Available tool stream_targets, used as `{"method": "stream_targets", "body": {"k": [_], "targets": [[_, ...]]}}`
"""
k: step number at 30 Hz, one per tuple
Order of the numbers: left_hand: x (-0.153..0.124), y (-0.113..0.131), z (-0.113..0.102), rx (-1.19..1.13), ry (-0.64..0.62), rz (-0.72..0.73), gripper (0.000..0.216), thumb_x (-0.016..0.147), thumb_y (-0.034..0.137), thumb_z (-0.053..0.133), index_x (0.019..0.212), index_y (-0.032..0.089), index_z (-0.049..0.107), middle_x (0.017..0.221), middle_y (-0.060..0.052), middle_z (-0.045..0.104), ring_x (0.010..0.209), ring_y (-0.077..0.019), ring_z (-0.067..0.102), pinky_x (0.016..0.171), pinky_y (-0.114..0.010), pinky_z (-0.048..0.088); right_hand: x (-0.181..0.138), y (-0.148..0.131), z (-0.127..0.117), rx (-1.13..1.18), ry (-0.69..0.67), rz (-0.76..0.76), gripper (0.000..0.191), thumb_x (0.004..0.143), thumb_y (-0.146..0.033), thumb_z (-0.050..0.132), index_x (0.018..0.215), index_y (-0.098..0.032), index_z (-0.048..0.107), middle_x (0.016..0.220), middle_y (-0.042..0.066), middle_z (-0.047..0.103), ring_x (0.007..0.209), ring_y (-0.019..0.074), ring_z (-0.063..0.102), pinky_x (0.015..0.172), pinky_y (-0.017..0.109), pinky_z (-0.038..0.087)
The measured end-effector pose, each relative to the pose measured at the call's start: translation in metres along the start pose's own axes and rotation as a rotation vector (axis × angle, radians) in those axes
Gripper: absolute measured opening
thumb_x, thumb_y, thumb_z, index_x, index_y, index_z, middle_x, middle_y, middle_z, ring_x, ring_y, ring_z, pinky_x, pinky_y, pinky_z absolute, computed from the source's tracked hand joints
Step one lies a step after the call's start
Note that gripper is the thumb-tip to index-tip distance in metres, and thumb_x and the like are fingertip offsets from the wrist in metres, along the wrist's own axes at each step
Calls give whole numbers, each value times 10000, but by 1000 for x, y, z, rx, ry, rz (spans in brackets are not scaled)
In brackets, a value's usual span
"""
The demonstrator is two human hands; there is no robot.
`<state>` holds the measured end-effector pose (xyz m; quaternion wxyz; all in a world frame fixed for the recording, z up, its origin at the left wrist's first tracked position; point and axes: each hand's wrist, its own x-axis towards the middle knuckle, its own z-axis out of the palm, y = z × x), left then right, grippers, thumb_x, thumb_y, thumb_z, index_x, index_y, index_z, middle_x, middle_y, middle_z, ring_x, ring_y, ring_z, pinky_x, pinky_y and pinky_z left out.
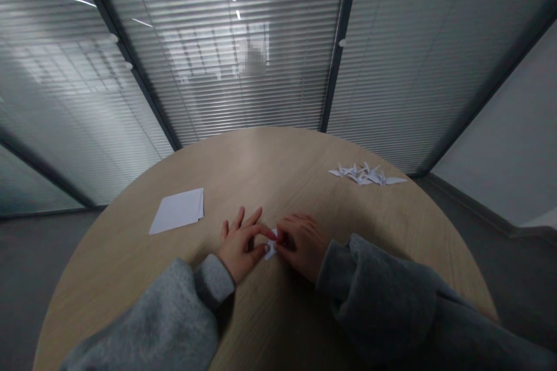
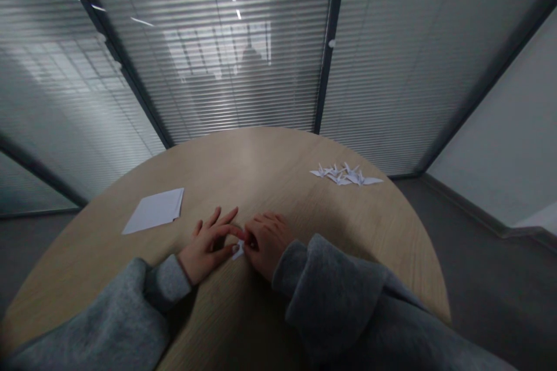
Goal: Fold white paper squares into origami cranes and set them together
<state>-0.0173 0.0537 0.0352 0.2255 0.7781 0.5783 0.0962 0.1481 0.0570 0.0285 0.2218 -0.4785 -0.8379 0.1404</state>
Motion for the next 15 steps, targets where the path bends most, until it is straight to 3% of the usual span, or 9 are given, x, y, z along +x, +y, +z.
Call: {"method": "stream_targets", "body": {"k": [4, 9, 15], "targets": [[0, 0, -4, -8, -51, 3, 267, 806, 178, 528, 1036, 276, 624, 1509, -15, 232, 1383, -327, -13, 1043, -649, 32, 0, -3, 0, 47, -21, -51, 94, 714, -122, 604, 665, -174, 543, 657, -14, 556, 728, 163, 504, 728, 297, 316], [0, -5, -4, -26, -68, 38, 287, 800, 200, 520, 1054, 296, 614, 1512, -5, 217, 1379, -326, -32, 1038, -654, 21, 0, -4, -3, 16, -44, -3, 95, 712, -122, 608, 655, -174, 550, 649, -12, 571, 726, 167, 512, 719, 297, 309], [0, -3, -5, -21, -68, 29, 347, 776, 162, 511, 1085, 294, 597, 1512, -6, 208, 1382, -316, -24, 1038, -655, 21, -1, -1, 4, 63, -17, -107, 92, 708, -133, 599, 658, -185, 543, 676, -19, 607, 743, 168, 514, 738, 302, 300]]}}
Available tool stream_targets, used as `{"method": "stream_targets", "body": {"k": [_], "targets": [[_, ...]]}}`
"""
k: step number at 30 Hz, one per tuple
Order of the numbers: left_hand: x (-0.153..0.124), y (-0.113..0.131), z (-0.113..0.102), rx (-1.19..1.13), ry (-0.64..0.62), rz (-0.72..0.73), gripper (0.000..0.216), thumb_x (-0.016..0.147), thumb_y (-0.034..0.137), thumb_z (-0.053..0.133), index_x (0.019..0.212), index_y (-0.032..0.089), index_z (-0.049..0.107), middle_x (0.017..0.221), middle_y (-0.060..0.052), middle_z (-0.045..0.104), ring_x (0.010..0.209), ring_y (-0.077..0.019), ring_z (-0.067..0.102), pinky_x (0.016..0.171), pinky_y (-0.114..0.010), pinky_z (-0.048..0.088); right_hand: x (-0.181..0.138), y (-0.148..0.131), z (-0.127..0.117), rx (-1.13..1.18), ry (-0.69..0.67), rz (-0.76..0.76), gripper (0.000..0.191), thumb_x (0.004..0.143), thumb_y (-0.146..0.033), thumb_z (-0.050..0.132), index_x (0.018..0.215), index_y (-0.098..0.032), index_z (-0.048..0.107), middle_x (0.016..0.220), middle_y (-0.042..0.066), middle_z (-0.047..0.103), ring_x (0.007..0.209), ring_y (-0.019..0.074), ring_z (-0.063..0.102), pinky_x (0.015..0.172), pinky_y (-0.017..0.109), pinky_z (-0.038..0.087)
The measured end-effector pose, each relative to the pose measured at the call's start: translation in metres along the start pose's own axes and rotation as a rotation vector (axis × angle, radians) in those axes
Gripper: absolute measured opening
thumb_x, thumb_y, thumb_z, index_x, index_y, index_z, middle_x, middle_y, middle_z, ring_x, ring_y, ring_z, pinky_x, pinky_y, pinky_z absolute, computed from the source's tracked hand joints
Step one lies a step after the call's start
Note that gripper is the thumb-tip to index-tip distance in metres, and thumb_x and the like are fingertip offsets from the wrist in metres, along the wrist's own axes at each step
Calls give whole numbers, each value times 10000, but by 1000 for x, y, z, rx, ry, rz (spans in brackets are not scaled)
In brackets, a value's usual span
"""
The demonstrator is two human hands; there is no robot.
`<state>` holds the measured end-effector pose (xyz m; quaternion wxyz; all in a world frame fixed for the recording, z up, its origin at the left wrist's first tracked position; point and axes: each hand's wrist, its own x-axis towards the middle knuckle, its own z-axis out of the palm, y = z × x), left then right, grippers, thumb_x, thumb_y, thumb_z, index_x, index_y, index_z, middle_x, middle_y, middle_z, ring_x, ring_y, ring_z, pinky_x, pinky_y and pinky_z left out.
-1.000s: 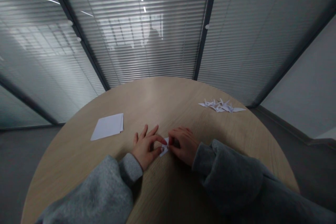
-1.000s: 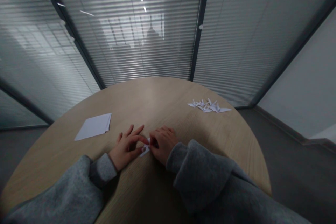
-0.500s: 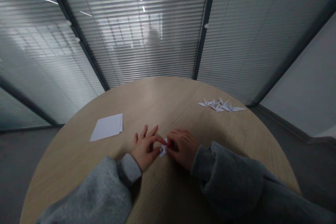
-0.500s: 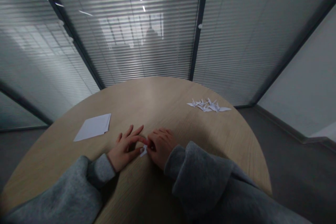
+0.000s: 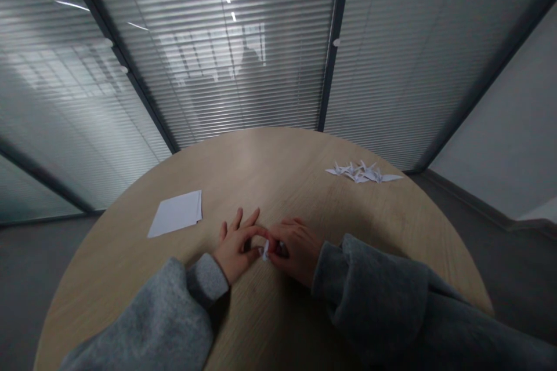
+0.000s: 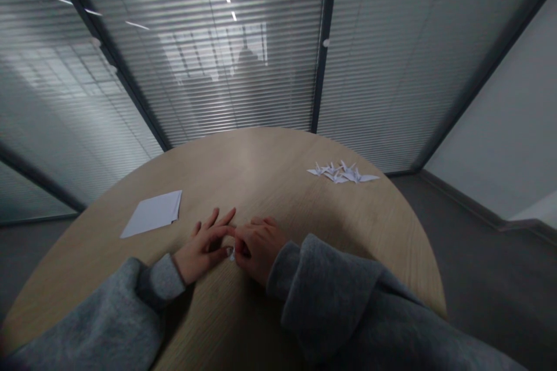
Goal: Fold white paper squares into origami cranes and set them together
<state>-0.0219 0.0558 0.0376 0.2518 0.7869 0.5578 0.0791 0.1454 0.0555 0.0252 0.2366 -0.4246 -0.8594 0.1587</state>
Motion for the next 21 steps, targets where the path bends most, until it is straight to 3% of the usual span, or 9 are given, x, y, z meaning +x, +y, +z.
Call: {"method": "stream_targets", "body": {"k": [5, 10, 21], "targets": [[-1, 5, -2, 11, -14, -29, 414, 728, 81, 477, 1068, 278, 608, 1511, -1, 205, 1380, -307, -33, 1052, -632, 27, 0, 1, -2, -25, -2, 42, 98, 697, -115, 604, 649, -178, 546, 646, -19, 598, 727, 166, 512, 736, 300, 296], [0, 3, -1, 8, -4, -14, 437, 718, 86, 457, 1088, 278, 590, 1505, -2, 217, 1381, -305, -23, 1043, -645, 33, -1, 0, 2, -26, -3, -40, 85, 706, -124, 590, 663, -186, 550, 696, -14, 625, 749, 166, 525, 736, 293, 294], [1, 3, 2, 10, 24, -26, 416, 734, 87, 437, 1064, 278, 603, 1496, 15, 244, 1385, -303, -7, 1051, -644, 30, 0, -1, 2, 6, -2, -14, 102, 706, -131, 609, 644, -184, 548, 693, -11, 630, 758, 169, 529, 755, 302, 294]]}}
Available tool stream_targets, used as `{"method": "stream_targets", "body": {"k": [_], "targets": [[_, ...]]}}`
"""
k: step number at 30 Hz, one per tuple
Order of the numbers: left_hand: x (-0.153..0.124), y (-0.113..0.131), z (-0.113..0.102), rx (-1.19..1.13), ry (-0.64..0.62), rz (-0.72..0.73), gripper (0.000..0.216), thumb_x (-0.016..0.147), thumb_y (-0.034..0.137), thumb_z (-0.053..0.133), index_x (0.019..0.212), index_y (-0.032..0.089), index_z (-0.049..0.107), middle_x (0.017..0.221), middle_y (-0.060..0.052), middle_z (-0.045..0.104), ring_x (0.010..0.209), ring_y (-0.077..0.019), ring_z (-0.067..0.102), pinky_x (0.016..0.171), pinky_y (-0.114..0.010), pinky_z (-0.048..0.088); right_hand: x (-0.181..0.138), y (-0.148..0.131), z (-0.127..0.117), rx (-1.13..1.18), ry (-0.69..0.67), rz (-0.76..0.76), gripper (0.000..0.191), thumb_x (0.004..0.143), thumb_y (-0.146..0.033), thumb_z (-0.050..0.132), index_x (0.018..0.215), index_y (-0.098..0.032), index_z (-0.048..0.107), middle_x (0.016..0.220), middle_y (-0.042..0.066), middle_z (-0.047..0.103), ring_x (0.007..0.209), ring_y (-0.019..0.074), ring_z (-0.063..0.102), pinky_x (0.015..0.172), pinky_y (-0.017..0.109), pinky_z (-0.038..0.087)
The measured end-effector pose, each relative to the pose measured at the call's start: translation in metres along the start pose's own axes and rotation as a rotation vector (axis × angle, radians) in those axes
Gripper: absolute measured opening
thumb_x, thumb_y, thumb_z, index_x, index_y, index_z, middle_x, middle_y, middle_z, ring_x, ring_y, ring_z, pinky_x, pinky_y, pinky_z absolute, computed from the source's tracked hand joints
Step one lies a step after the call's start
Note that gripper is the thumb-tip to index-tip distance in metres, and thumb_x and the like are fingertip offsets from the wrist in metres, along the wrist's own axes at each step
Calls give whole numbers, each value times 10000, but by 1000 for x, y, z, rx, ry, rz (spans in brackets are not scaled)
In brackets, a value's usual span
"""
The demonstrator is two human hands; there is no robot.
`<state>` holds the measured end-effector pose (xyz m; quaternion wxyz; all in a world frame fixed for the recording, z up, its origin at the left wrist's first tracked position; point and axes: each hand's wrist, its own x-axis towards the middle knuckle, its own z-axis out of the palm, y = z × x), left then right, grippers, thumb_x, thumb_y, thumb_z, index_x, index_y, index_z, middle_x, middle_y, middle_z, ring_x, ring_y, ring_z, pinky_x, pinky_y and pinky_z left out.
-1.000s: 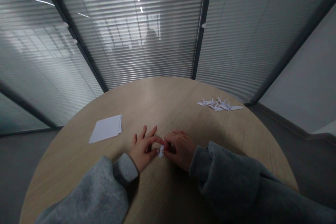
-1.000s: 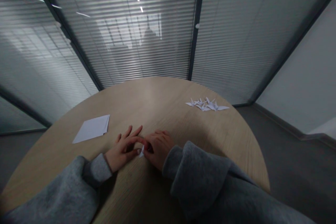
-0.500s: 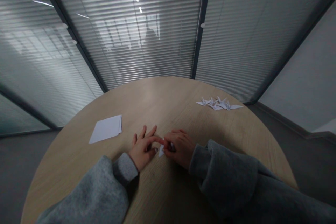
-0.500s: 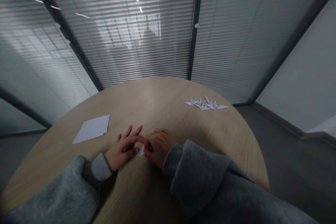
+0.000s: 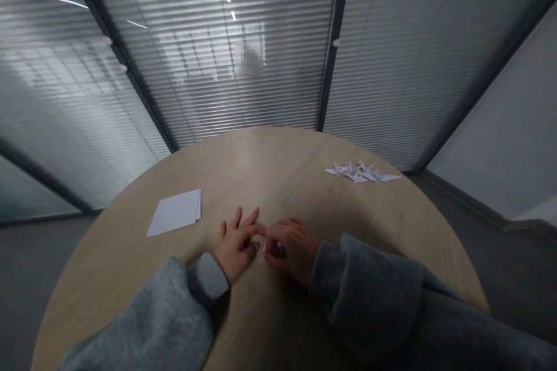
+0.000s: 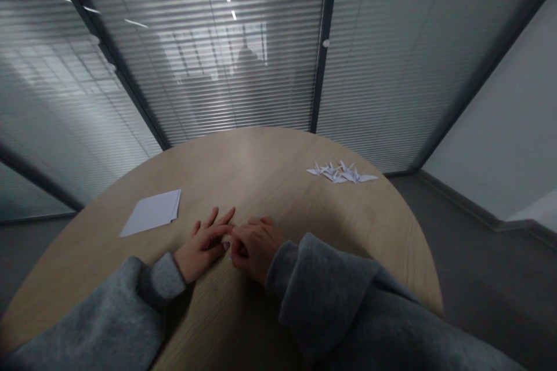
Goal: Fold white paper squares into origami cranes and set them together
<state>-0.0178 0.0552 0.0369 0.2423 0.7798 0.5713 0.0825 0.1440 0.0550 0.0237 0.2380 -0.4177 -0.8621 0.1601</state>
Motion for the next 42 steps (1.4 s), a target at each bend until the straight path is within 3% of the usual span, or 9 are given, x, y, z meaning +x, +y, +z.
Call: {"method": "stream_targets", "body": {"k": [15, 21, 31, 42], "targets": [[-2, 5, -3, 25, -27, -12, 427, 730, 75, 450, 1081, 273, 593, 1506, 11, 217, 1382, -301, -15, 1059, -634, 43, 1, 1, 0, 37, -34, -10, 85, 687, -155, 671, 655, -178, 596, 654, -28, 625, 725, 157, 522, 747, 297, 310], [-1, 4, -2, 16, -39, -35, 456, 718, 34, 448, 1086, 256, 600, 1512, -2, 200, 1381, -299, -48, 1060, -624, 16, 2, 3, -3, 26, 5, 78, 60, 714, -164, 643, 677, -174, 596, 660, -10, 623, 717, 165, 524, 754, 308, 311], [0, 2, -1, -2, -30, -23, 447, 727, 37, 451, 1096, 245, 592, 1511, -10, 205, 1383, -305, -46, 1056, -632, 12, -1, 0, 3, -34, 22, -31, 66, 705, -173, 626, 660, -179, 577, 668, -2, 637, 732, 181, 526, 749, 317, 296], [0, 2, 0, -21, -14, -11, 298, 817, 160, 476, 1043, 266, 638, 1503, -22, 233, 1383, -314, -35, 1048, -633, -3, 0, 6, -13, -104, -11, 103, 60, 716, -175, 624, 659, -172, 606, 626, 3, 613, 715, 173, 525, 747, 309, 298]]}}
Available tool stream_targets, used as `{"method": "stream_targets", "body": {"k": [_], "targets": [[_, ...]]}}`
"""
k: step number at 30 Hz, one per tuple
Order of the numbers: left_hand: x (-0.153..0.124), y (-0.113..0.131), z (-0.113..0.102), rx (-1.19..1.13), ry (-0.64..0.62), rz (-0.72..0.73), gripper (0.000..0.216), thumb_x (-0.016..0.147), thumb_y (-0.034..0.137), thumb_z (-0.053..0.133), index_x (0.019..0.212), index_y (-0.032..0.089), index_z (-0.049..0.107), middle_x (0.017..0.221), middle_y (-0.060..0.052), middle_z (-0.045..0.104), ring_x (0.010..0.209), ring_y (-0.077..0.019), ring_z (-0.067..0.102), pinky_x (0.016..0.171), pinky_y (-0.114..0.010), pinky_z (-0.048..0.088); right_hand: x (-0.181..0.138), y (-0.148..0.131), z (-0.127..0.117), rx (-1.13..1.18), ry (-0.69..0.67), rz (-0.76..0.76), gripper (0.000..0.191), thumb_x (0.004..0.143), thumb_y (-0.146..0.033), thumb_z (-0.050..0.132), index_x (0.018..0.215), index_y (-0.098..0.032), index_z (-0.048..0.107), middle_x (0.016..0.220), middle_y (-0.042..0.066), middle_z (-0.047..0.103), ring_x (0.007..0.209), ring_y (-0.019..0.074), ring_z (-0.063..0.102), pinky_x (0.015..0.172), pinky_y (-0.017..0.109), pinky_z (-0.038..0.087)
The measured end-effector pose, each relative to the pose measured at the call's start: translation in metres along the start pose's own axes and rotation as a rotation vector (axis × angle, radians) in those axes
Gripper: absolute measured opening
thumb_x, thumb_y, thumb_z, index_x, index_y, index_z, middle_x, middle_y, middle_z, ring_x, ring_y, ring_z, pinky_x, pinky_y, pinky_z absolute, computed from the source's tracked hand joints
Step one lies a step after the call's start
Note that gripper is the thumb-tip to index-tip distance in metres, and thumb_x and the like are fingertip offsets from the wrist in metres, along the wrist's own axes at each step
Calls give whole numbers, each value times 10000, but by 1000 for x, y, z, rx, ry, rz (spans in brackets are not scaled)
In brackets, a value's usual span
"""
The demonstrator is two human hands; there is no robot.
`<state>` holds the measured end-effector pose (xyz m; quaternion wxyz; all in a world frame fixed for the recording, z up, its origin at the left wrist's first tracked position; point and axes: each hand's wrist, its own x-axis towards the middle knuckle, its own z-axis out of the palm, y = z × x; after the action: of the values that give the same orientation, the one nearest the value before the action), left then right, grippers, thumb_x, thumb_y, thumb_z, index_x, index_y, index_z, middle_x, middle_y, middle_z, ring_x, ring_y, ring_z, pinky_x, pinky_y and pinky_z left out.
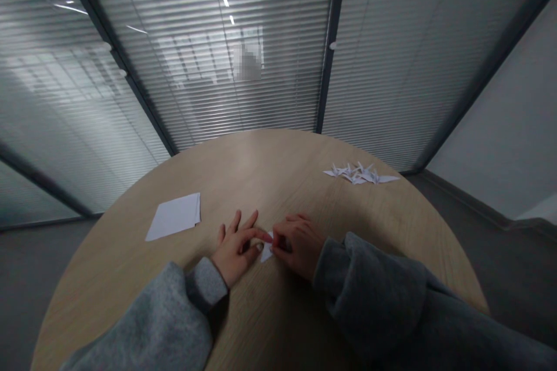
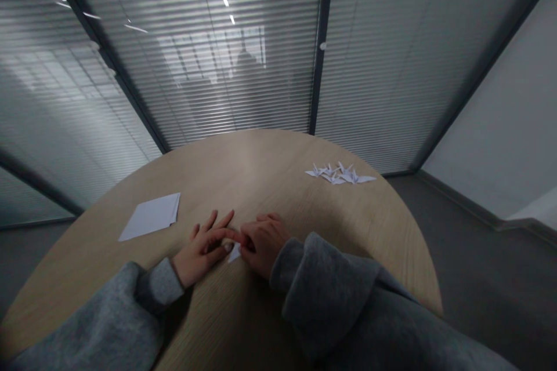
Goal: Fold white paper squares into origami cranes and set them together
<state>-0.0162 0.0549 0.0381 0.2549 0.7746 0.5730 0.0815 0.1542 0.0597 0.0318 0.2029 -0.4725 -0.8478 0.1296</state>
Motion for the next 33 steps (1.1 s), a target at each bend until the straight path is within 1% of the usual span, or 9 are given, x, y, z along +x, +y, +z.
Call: {"method": "stream_targets", "body": {"k": [5, 8, 10, 13, 16, 20, 25, 29, 33], "targets": [[0, -1, 2, -4, 16, 10, 247, 792, 260, 568, 1028, 276, 639, 1507, -28, 229, 1385, -322, -32, 1041, -640, -10, 0, 6, -10, -69, -32, 28, 55, 716, -168, 610, 662, -169, 621, 641, 16, 627, 723, 177, 535, 736, 307, 289], [0, -2, 2, 13, 11, 10, 268, 767, 237, 601, 1029, 278, 637, 1509, -29, 224, 1386, -321, -30, 1045, -634, -4, 0, 8, -12, -134, -52, 27, 53, 707, -175, 601, 659, -168, 624, 630, 27, 619, 706, 183, 531, 720, 313, 289], [1, -2, 2, 16, 12, 8, 276, 760, 217, 607, 1027, 280, 634, 1509, -28, 227, 1387, -318, -29, 1044, -636, -1, 0, 7, -11, -145, -37, 28, 55, 707, -175, 594, 662, -168, 624, 637, 30, 621, 702, 182, 529, 717, 314, 290], [1, -2, 2, 17, 12, 0, 274, 764, 215, 608, 1029, 280, 631, 1512, -28, 214, 1386, -318, -34, 1043, -640, -4, -2, 3, -7, -95, -26, -15, 54, 717, -189, 593, 672, -175, 619, 639, 19, 622, 714, 178, 531, 728, 312, 293], [1, -1, 1, 13, 11, 9, 257, 769, 243, 616, 1022, 281, 635, 1512, -26, 211, 1385, -319, -31, 1047, -637, 8, -2, 0, -5, -70, -36, -20, 52, 721, -200, 596, 680, -175, 617, 644, 17, 625, 723, 177, 536, 740, 311, 296], [0, 0, 1, 14, 18, 11, 263, 761, 233, 619, 1020, 282, 633, 1509, -28, 226, 1385, -324, -22, 1046, -640, 13, -1, 2, -8, -83, -66, 0, 38, 711, -183, 591, 684, -172, 614, 647, 19, 621, 715, 176, 534, 729, 308, 305], [-1, -2, 3, 6, 27, 26, 251, 760, 215, 603, 1003, 273, 631, 1507, -37, 233, 1383, -336, -7, 1032, -662, 23, -1, 9, -16, -117, -113, 59, 41, 696, -169, 592, 656, -173, 597, 641, 16, 603, 686, 167, 525, 732, 315, 313], [1, -9, 8, -24, 77, 65, 249, 752, 219, 614, 992, 283, 634, 1498, -35, 262, 1384, -346, 12, 1015, -684, 16, -2, 13, -18, -125, -85, 97, 49, 705, -175, 585, 656, -171, 586, 641, 18, 601, 660, 163, 517, 699, 315, 317], [0, -9, 8, -33, 88, 68, 238, 749, 215, 623, 976, 283, 640, 1495, -32, 269, 1384, -349, 26, 1017, -684, 15, -1, 10, -15, -36, -47, 103, 56, 710, -179, 600, 658, -172, 583, 643, 7, 609, 680, 158, 526, 695, 302, 326]]}}
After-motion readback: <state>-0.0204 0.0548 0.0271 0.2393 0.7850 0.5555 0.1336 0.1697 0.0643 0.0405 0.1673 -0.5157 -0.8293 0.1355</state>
